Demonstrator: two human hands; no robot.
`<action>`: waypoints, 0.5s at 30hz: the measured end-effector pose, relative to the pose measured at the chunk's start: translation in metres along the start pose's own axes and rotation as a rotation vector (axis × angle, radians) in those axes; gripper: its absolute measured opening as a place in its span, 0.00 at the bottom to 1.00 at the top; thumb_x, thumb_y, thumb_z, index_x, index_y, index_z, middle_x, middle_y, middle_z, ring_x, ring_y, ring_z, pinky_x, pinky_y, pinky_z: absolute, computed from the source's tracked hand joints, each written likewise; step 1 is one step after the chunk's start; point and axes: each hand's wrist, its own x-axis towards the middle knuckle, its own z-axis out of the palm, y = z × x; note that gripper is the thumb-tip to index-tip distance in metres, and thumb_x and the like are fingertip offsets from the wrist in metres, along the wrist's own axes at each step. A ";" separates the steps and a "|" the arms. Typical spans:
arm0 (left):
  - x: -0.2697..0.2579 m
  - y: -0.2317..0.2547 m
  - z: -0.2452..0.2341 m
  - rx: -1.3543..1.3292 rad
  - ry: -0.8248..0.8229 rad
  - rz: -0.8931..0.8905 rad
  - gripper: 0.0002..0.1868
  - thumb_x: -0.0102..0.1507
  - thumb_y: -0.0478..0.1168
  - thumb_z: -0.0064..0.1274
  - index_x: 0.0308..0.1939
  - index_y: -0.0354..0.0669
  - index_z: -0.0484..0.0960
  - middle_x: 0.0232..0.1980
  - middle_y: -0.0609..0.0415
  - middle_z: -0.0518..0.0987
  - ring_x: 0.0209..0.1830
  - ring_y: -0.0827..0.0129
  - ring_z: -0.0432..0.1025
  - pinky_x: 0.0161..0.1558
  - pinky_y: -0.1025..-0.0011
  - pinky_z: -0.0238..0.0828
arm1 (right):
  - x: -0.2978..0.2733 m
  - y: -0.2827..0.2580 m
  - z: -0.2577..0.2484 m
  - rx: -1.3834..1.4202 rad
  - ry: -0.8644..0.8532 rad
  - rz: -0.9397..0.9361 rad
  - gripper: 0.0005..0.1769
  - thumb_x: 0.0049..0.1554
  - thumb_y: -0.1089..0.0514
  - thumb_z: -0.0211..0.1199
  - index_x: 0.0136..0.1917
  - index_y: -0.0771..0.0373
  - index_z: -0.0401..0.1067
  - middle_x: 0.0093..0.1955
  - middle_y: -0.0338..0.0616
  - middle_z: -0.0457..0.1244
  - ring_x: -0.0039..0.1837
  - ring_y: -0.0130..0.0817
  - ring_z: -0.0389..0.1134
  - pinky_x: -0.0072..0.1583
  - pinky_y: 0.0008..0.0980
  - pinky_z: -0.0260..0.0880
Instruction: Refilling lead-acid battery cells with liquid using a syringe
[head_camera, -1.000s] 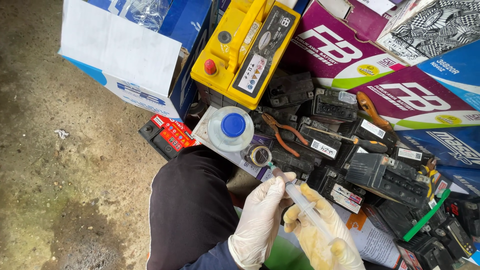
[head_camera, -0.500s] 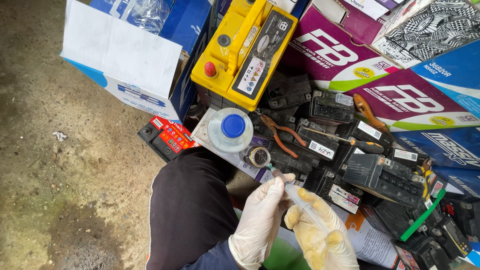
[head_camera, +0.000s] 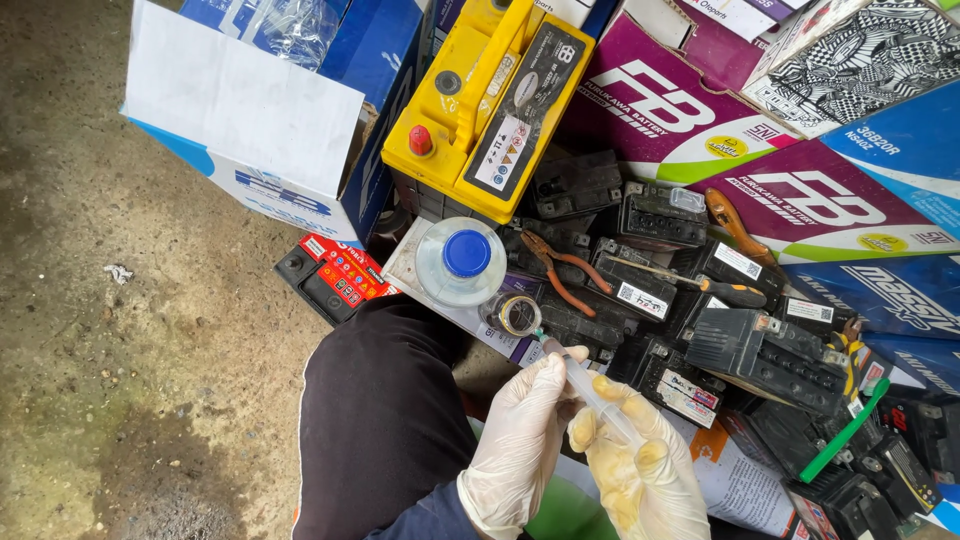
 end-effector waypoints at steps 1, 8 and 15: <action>0.001 -0.001 -0.001 -0.005 -0.011 0.014 0.20 0.66 0.46 0.53 0.53 0.33 0.86 0.38 0.51 0.83 0.35 0.71 0.74 0.41 0.75 0.66 | 0.001 -0.001 0.003 -0.007 0.015 0.001 0.45 0.51 0.48 0.75 0.76 0.61 0.60 0.55 0.76 0.59 0.35 0.20 0.55 0.25 0.14 0.61; 0.001 0.002 0.002 -0.048 -0.033 0.025 0.20 0.67 0.45 0.52 0.54 0.31 0.85 0.37 0.49 0.83 0.36 0.68 0.75 0.43 0.74 0.70 | 0.004 0.001 0.027 -0.209 0.165 -0.044 0.45 0.48 0.39 0.71 0.72 0.61 0.64 0.48 0.68 0.62 0.32 0.19 0.53 0.21 0.14 0.52; 0.000 0.005 0.005 -0.050 -0.087 0.053 0.23 0.68 0.45 0.50 0.56 0.27 0.82 0.31 0.45 0.80 0.17 0.72 0.63 0.20 0.76 0.58 | 0.009 0.001 0.036 -0.180 0.290 0.004 0.42 0.46 0.46 0.71 0.71 0.60 0.67 0.48 0.67 0.63 0.28 0.15 0.52 0.23 0.12 0.58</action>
